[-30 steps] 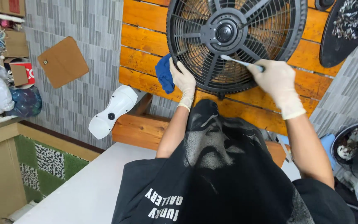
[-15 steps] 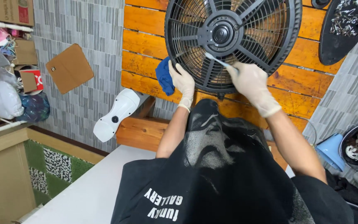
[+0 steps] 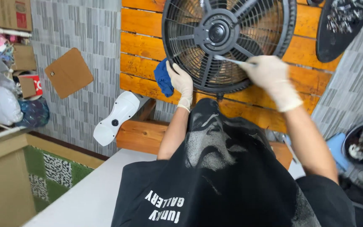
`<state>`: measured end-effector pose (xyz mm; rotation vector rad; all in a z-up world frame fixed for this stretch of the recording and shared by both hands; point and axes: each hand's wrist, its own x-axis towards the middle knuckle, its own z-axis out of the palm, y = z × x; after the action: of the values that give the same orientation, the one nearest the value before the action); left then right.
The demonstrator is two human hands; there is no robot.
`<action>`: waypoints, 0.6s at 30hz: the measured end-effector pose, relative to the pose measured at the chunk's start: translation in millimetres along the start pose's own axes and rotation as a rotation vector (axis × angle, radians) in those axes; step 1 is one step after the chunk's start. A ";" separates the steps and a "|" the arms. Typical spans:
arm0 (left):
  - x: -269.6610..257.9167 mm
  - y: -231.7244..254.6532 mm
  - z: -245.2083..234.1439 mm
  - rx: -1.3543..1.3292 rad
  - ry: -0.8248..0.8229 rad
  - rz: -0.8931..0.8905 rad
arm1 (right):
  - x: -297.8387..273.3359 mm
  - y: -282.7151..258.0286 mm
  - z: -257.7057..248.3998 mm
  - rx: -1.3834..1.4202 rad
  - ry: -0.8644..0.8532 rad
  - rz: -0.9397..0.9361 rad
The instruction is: Cleaning the grill of a fan using a toothbrush and a cloth
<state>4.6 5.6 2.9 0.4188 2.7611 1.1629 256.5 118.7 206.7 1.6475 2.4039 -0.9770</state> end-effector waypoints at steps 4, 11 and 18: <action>-1.5 -7.8 19.1 0.008 0.070 -0.046 | 17.4 37.8 -18.2 -0.105 -0.090 0.056; 1.9 -35.5 45.8 0.057 0.122 -0.128 | 49.3 26.4 -9.1 -0.174 -0.112 0.024; -21.3 6.8 15.4 -0.009 0.138 -0.083 | 50.6 43.5 5.3 -0.191 -0.094 -0.083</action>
<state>29.5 14.3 -3.1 0.2278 2.8573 1.2270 271.0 167.0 162.5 1.4170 2.4336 -0.7880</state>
